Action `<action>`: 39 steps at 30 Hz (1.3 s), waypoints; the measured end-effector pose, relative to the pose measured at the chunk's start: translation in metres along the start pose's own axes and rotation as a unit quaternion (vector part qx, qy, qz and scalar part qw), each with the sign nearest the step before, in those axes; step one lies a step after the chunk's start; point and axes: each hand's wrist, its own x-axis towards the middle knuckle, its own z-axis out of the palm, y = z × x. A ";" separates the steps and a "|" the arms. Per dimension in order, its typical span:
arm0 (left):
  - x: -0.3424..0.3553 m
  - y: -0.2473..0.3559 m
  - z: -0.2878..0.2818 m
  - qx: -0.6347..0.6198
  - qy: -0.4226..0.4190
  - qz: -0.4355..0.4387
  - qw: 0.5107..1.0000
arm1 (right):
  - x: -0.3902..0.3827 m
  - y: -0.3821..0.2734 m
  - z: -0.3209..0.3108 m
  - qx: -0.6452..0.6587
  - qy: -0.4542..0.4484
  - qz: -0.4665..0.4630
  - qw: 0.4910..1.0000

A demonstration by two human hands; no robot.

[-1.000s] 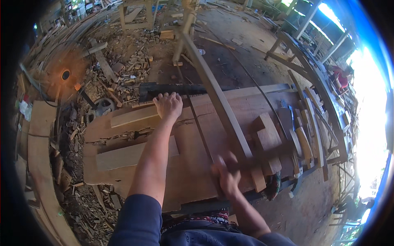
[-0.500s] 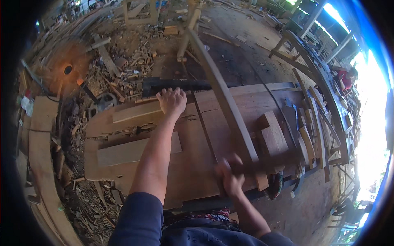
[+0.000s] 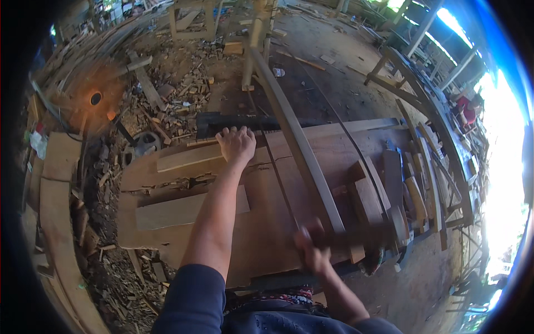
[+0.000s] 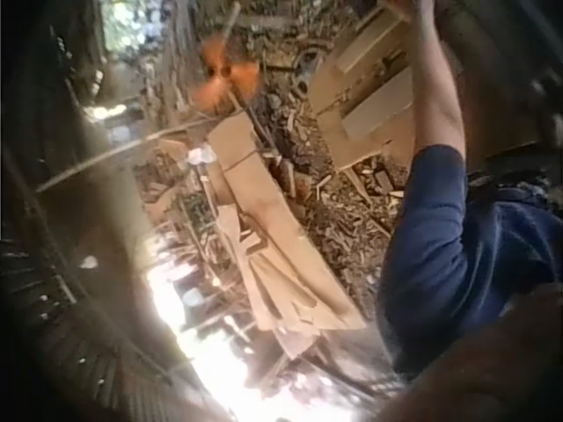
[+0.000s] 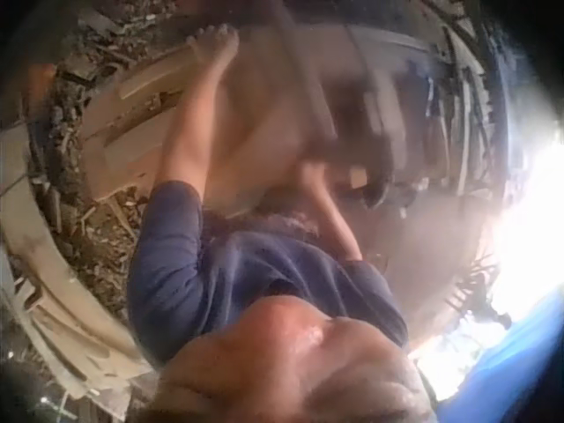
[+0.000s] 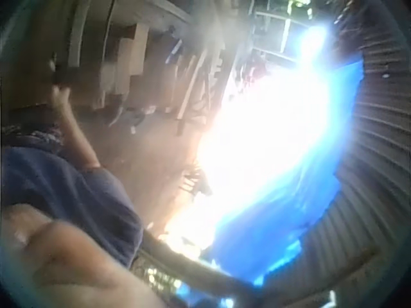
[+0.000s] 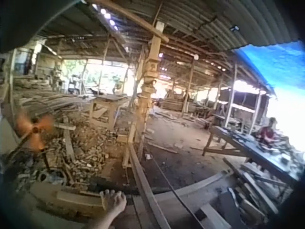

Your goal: The person cuts a wooden board on a workbench using a wooden frame saw, repeatedly sawing into the wood while holding the board in place by hand.

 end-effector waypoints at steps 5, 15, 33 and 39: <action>0.006 0.022 -0.017 -0.006 0.008 0.013 1.000 | -0.011 -0.028 -0.027 -0.055 -0.050 -0.008 0.997; -0.001 0.003 0.000 -0.006 0.028 0.009 1.000 | 0.034 -0.007 0.009 -0.083 -0.064 -0.054 0.993; -0.001 0.017 -0.010 -0.007 0.038 0.021 0.999 | -0.006 -0.002 -0.024 -0.093 -0.072 -0.076 0.990; 0.004 0.023 -0.004 -0.021 0.048 0.028 0.998 | 0.124 0.000 0.027 -0.048 0.006 -0.071 0.996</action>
